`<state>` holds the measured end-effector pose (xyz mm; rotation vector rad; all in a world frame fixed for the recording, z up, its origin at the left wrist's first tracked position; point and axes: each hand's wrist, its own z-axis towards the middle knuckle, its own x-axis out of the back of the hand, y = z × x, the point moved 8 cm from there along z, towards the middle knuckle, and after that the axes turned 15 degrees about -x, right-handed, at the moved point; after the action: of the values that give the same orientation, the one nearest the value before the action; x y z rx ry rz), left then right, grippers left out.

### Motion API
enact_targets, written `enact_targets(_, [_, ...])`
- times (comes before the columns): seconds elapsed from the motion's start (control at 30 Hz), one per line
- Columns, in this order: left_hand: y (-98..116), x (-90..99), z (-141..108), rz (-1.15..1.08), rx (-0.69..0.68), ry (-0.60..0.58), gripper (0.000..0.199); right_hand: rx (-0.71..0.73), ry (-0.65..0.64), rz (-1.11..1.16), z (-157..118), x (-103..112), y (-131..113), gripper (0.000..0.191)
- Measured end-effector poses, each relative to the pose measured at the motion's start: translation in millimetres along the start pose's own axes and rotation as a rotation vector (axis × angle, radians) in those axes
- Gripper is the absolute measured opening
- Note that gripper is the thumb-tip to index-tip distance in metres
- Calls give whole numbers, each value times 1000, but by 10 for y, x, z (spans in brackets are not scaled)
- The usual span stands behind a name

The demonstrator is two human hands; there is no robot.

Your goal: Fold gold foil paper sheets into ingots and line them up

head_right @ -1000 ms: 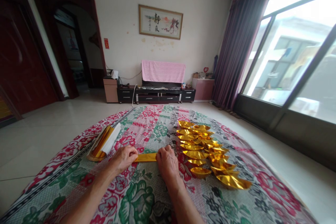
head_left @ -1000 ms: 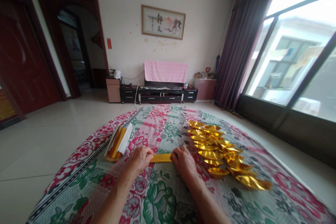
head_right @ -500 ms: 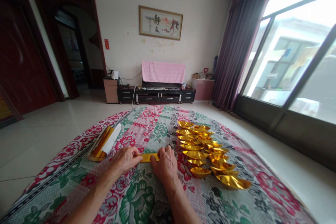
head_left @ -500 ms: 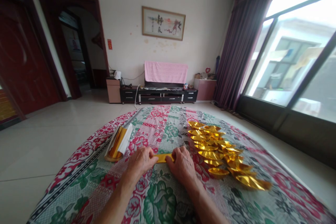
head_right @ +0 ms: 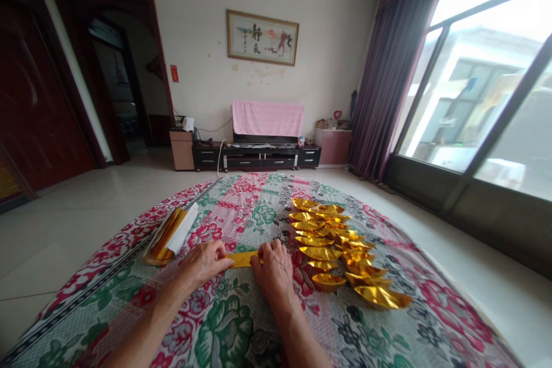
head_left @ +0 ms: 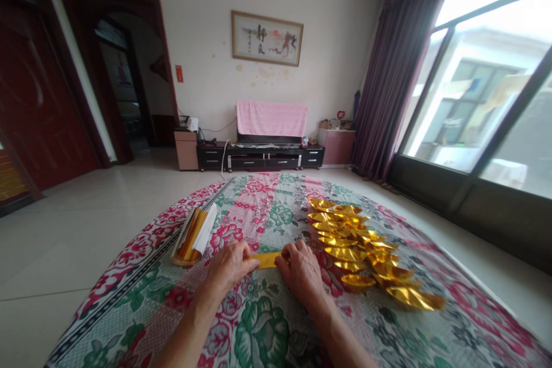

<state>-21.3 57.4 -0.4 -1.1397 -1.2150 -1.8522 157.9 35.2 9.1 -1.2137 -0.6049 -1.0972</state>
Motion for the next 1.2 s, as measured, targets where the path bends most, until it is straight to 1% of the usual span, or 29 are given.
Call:
enact_targets(0.13, [-8, 18, -6, 6, 22, -10, 22, 7, -28, 19, 11, -16, 17, 12])
enact_targets(0.3, [-2, 27, -8, 4, 9, -3, 21, 6, -44, 6, 26, -35, 33, 14])
enact_targets(0.53, [20, 12, -13, 12, 14, -18, 22, 61, -12, -32, 1, -18, -76, 13])
enact_targets(0.7, [103, 42, -18, 11, -5, -25, 18, 157, -71, 8, -17, -82, -142, 13])
enact_targets(0.8, [184, 33, -9, 37, -58, -17, 14, 175, -77, 28, -10, -93, -156, 15])
enact_targets(0.9, [266, -34, 21, 65, -147, -16, 9, 169, -94, 58, -1, -107, -154, 19])
enact_targets(1.0, [289, -137, 52, 49, -196, -53, 14, 146, -88, 88, 0, -107, -141, 21])
enact_targets(1.1, [288, -161, 58, 39, -176, -57, 14, 109, -38, 79, -14, -83, -140, 20])
enact_targets(1.17, [302, -149, 42, 54, -134, -51, 12, 72, -12, 56, -23, -69, -135, 16])
enact_targets(1.2, [318, -145, 30, 65, -114, -49, 14, 67, -13, 50, -30, -69, -140, 13])
